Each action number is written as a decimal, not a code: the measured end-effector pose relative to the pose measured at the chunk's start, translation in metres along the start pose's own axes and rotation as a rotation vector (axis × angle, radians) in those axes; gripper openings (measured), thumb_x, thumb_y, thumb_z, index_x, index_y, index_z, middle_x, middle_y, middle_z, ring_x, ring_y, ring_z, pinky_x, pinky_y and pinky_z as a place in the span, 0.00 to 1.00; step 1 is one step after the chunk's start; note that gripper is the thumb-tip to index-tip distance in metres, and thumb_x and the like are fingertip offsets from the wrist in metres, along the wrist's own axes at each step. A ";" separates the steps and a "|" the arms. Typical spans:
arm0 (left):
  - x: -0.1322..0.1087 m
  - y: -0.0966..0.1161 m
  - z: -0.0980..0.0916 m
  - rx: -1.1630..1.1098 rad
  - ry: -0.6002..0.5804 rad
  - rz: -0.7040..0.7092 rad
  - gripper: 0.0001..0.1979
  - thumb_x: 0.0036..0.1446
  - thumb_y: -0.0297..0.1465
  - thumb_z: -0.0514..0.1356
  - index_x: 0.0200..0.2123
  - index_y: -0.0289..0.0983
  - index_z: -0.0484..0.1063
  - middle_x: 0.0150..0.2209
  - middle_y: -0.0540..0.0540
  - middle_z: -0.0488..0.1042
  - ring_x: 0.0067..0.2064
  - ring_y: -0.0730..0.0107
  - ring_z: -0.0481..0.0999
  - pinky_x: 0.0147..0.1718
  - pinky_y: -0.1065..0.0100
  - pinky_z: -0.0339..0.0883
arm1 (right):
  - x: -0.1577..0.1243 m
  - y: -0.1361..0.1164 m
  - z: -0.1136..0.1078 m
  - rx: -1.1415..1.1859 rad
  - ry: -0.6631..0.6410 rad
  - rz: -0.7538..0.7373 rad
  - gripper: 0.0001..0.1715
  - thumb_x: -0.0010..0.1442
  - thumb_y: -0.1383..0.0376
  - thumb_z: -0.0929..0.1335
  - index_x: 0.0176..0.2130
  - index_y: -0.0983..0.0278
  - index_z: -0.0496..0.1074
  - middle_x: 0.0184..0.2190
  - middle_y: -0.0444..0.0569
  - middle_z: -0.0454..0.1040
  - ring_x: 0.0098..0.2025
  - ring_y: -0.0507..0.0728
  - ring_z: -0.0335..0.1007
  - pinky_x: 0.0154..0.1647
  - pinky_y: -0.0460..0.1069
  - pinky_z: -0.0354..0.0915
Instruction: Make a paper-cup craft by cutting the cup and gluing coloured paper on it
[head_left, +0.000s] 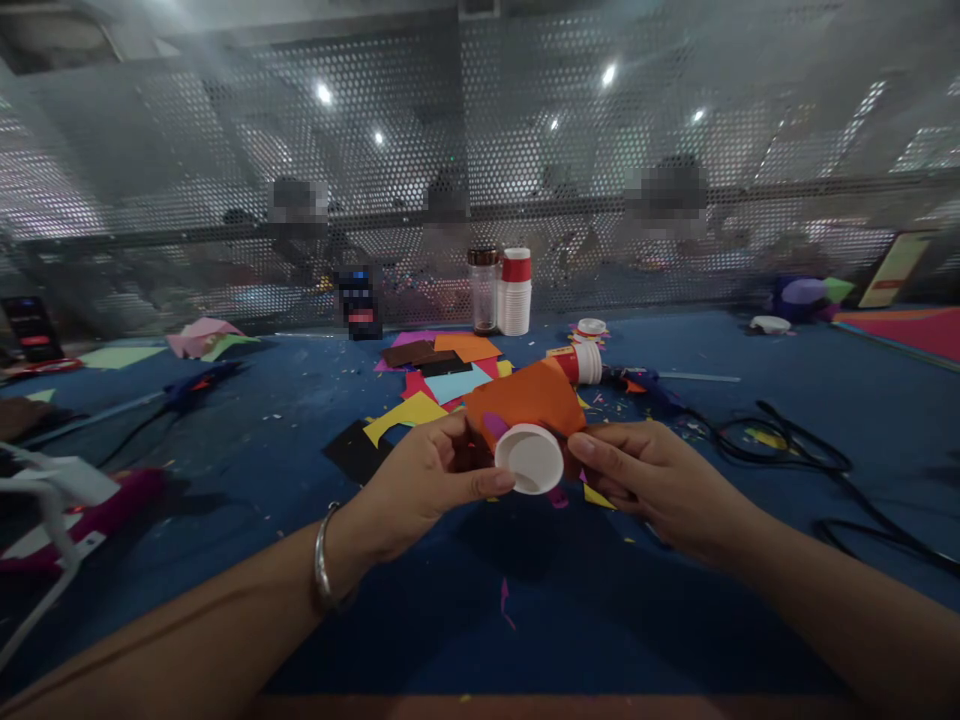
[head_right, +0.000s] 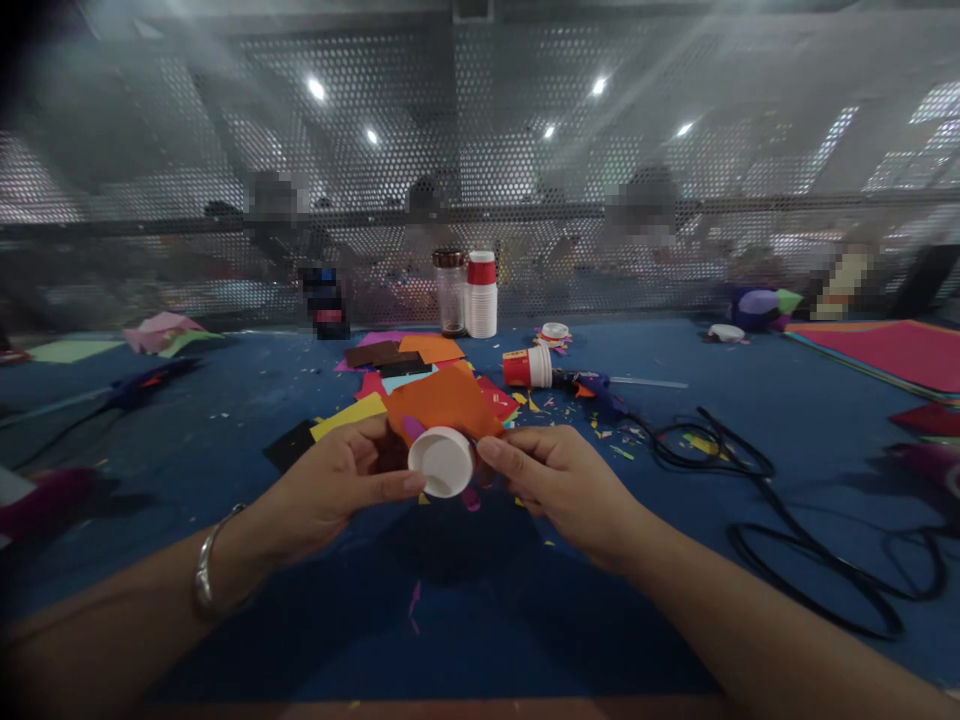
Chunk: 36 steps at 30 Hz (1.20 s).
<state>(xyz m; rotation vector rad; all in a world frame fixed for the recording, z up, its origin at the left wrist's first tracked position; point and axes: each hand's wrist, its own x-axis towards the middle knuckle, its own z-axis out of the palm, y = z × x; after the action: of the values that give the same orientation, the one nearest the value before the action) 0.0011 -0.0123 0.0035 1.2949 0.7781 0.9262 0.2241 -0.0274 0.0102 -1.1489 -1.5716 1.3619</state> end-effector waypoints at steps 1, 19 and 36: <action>0.000 0.000 -0.001 0.007 0.004 -0.004 0.21 0.42 0.30 0.75 0.40 0.36 0.74 0.39 0.47 0.78 0.40 0.69 0.76 0.41 0.67 0.69 | 0.000 0.000 0.000 -0.002 0.001 -0.001 0.30 0.55 0.42 0.70 0.22 0.63 0.62 0.16 0.34 0.49 0.18 0.45 0.39 0.17 0.45 0.39; 0.000 0.001 -0.006 0.083 0.014 0.070 0.14 0.44 0.32 0.73 0.34 0.34 0.78 0.32 0.47 0.78 0.34 0.70 0.75 0.38 0.67 0.70 | -0.001 0.002 -0.003 -0.057 -0.011 -0.025 0.30 0.56 0.41 0.69 0.22 0.63 0.65 0.16 0.35 0.49 0.17 0.45 0.40 0.17 0.45 0.39; 0.000 0.003 -0.007 0.015 0.030 0.067 0.13 0.46 0.30 0.73 0.36 0.36 0.77 0.35 0.49 0.76 0.38 0.72 0.74 0.41 0.69 0.69 | 0.001 0.004 -0.005 -0.163 -0.005 -0.081 0.29 0.60 0.44 0.67 0.24 0.64 0.70 0.17 0.36 0.51 0.19 0.47 0.41 0.18 0.45 0.42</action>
<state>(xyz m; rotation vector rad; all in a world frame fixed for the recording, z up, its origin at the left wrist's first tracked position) -0.0056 -0.0095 0.0056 1.3298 0.7703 0.9964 0.2289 -0.0251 0.0072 -1.1657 -1.7397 1.2025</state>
